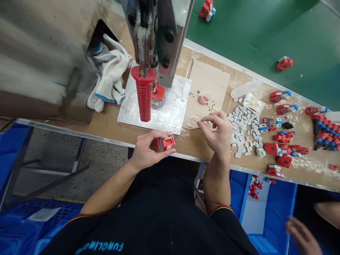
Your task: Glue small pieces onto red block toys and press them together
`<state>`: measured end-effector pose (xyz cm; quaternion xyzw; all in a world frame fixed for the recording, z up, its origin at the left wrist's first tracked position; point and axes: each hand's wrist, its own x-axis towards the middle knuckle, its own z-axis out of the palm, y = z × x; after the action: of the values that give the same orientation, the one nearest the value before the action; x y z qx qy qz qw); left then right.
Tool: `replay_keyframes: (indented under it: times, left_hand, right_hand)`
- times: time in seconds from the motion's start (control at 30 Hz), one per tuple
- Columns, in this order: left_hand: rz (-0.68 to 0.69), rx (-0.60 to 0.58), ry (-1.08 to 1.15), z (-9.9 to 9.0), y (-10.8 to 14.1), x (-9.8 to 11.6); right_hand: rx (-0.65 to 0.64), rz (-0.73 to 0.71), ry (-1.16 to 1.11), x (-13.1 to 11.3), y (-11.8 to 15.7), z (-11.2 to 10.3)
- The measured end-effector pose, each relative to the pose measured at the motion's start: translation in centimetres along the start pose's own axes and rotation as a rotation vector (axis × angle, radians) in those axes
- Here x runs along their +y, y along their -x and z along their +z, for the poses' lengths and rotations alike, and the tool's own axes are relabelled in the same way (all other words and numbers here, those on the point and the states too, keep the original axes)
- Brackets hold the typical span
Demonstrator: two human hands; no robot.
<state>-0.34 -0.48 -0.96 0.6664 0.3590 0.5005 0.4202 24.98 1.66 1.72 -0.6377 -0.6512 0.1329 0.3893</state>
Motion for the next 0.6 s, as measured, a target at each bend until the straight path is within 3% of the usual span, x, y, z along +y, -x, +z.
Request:
replay_keyframes:
  times: [0.17,0.33,0.47,0.6]
  left_hand:
    - [0.019,0.015,0.028,0.2,-0.2,0.0]
    - [0.012,0.001,0.056,0.8,-0.1,0.2]
    - [0.050,-0.024,0.067,1.2,-0.2,0.6]
    - [0.079,-0.054,0.064,1.2,-0.2,1.1]
  right_hand:
    - [0.040,-0.027,-0.128,-0.4,0.2,-1.3]
    - [0.122,-0.136,-0.454,-3.8,2.5,-2.7]
    - [0.082,-0.209,-0.524,-6.3,4.1,-1.6]
    - [0.037,-0.214,-0.557,-6.7,4.4,-0.3]
